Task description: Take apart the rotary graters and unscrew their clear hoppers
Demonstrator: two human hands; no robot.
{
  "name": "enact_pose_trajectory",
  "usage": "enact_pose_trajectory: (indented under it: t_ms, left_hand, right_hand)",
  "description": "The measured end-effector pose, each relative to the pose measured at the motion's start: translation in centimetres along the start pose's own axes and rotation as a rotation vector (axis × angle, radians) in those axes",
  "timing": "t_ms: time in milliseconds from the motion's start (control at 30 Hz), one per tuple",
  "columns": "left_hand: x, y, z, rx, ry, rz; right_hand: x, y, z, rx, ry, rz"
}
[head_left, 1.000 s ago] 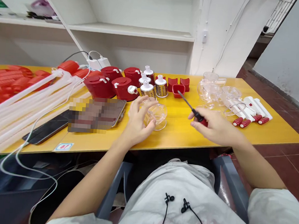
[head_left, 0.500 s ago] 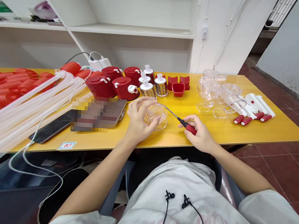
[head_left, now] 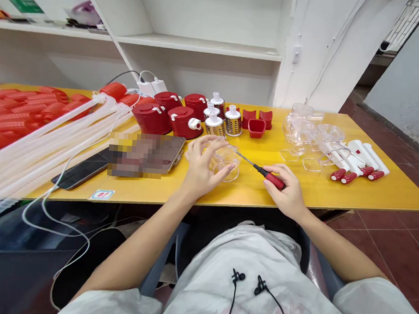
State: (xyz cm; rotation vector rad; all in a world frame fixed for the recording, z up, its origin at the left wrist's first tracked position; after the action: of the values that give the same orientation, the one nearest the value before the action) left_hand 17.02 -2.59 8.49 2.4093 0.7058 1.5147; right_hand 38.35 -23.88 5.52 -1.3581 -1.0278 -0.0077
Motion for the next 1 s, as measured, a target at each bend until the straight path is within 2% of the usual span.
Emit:
enact_pose_trajectory:
  t_ms: [233, 333, 433, 600, 733, 833, 1000]
  left_hand:
    - [-0.1, -0.1, 0.1, -0.021, -0.004, -0.016]
    - [-0.1, -0.1, 0.0, -0.030, -0.004, -0.003]
    - [-0.2, -0.2, 0.1, -0.015, -0.044, 0.015]
    - [-0.3, -0.6, -0.1, -0.037, -0.016, 0.055]
    - [-0.2, -0.7, -0.2, -0.070, 0.017, 0.078]
    - [-0.1, -0.6, -0.4, -0.115, 0.054, 0.106]
    - [0.4, 0.1, -1.1, -0.220, 0.025, 0.163]
  right_hand:
    - [0.2, 0.3, -0.2, -0.015, 0.010, 0.022]
    - [0.1, 0.9, -0.1, 0.055, 0.028, 0.149]
    - [0.0, 0.8, 0.0, 0.174, 0.114, 0.234]
    - [0.7, -0.7, 0.0, 0.239, 0.244, 0.094]
    - [2.0, -0.3, -0.7, 0.315, 0.339, 0.029]
    - [2.9, 0.6, -1.4, 0.374, 0.399, 0.023]
    - [3.3, 1.7, -1.5, 0.396, 0.362, 0.100]
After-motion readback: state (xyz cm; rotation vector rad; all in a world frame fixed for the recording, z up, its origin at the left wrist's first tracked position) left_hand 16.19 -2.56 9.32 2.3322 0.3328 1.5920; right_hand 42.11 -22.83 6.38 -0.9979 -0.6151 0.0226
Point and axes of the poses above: each hand's wrist, its own x-axis towards the middle knuckle, its own z-axis out of the palm, y = z × x, the point moved 6 cm from there along x, towards the middle knuckle, and after that the axes turned 14 degrees about y, right-handed, at the moved point
